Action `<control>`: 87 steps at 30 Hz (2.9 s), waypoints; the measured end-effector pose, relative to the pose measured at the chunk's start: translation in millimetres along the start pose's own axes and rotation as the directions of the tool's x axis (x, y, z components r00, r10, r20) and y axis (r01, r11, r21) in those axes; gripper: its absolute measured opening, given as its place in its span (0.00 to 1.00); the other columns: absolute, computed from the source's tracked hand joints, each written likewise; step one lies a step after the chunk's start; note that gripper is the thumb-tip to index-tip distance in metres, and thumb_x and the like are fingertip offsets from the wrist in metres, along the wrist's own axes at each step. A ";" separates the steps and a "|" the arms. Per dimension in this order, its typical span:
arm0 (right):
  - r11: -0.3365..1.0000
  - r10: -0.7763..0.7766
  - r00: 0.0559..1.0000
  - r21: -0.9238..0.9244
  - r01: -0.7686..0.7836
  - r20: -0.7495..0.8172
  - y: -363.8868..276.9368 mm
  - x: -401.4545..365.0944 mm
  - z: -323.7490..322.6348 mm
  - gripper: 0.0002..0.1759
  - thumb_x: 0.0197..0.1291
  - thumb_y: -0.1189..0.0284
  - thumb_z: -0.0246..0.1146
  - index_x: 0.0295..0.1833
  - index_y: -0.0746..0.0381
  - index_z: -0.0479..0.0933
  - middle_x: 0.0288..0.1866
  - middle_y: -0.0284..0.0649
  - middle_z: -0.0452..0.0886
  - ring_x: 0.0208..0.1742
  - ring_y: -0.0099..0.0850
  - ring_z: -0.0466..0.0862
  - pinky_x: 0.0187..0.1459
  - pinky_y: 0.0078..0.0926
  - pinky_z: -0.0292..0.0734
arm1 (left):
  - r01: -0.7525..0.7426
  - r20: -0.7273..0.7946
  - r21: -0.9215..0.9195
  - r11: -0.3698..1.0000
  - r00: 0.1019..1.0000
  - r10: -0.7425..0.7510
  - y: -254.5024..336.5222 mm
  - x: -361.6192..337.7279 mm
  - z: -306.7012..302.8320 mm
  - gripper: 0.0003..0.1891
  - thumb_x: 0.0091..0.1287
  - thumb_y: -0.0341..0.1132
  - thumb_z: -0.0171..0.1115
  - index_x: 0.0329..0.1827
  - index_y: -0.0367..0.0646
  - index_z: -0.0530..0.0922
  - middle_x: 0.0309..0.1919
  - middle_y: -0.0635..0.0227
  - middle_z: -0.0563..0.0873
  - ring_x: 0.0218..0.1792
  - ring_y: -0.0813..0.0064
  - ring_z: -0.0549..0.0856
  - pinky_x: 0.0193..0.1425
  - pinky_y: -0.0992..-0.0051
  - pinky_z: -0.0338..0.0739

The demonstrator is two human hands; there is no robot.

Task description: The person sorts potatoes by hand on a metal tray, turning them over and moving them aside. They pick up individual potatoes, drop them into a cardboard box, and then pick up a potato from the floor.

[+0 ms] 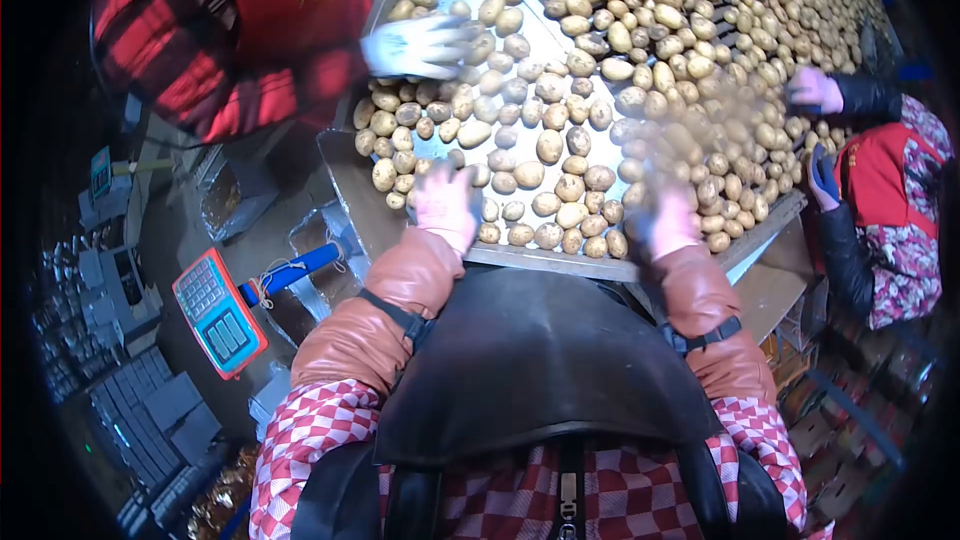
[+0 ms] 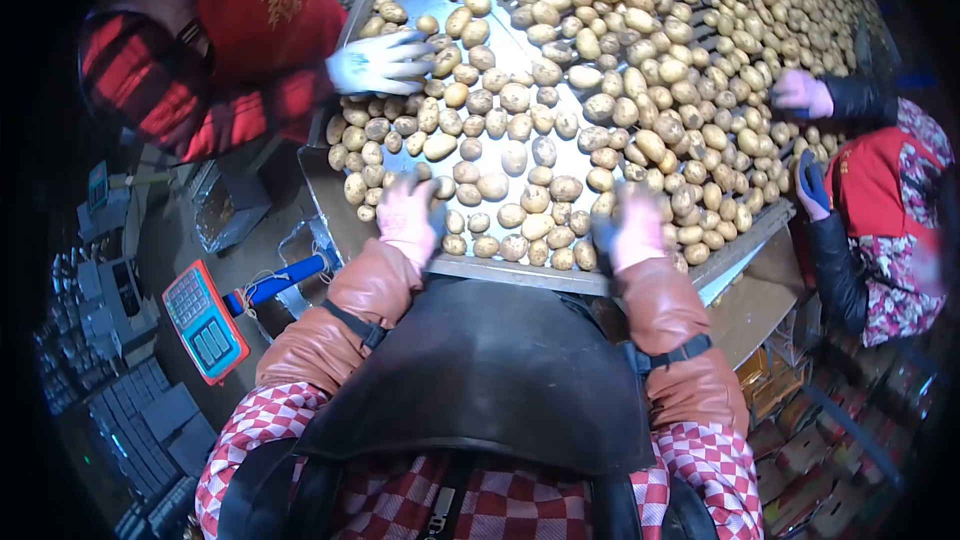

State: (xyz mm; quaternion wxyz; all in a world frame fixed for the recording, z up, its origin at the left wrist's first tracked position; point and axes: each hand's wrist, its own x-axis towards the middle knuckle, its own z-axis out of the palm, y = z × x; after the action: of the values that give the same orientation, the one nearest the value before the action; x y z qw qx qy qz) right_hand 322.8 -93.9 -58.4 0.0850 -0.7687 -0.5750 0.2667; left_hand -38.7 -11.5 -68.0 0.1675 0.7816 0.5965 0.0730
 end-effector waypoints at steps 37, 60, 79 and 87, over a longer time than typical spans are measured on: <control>0.988 -0.155 0.663 0.105 0.114 0.733 -39.9 29.6 5.8 0.17 0.68 0.57 0.61 0.42 0.59 0.86 0.35 0.39 0.88 0.38 0.33 0.86 0.42 0.34 0.80 | 0.419 -0.196 0.058 0.906 0.895 -0.401 -45.7 142.5 -45.3 0.31 0.66 0.55 0.64 0.72 0.60 0.73 0.73 0.54 0.71 0.76 0.52 0.65 0.77 0.46 0.58; 0.910 -0.105 0.772 0.374 -0.180 0.627 28.3 59.4 -35.0 0.16 0.65 0.56 0.68 0.41 0.59 0.87 0.28 0.37 0.86 0.27 0.29 0.82 0.33 0.30 0.77 | 0.017 0.128 -0.072 0.997 0.992 -0.007 -38.3 23.7 -35.9 0.19 0.66 0.43 0.67 0.58 0.48 0.82 0.59 0.56 0.83 0.62 0.52 0.80 0.66 0.58 0.74; 0.297 -0.291 0.766 0.815 -0.497 0.573 -85.5 76.3 -20.1 0.23 0.72 0.57 0.63 0.62 0.63 0.76 0.46 0.38 0.83 0.41 0.28 0.81 0.42 0.27 0.79 | 0.324 0.110 -0.293 0.899 0.946 -0.305 64.7 174.9 -55.9 0.27 0.64 0.49 0.67 0.67 0.60 0.76 0.58 0.48 0.82 0.56 0.48 0.84 0.63 0.56 0.78; 0.047 -0.277 0.852 0.892 -0.450 0.444 -82.0 73.3 21.8 0.30 0.70 0.56 0.60 0.72 0.56 0.68 0.65 0.43 0.76 0.62 0.41 0.80 0.54 0.41 0.82 | 0.188 0.108 -0.571 0.799 0.982 -0.154 27.3 109.8 -44.2 0.18 0.70 0.46 0.62 0.57 0.46 0.82 0.49 0.48 0.87 0.51 0.50 0.86 0.56 0.57 0.78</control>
State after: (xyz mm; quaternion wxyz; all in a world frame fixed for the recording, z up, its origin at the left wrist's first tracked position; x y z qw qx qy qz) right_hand 257.3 -3.0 -63.8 0.4164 -0.4259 -0.1772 0.7835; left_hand 2.7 94.9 -26.6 0.4194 0.6383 0.6092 0.2134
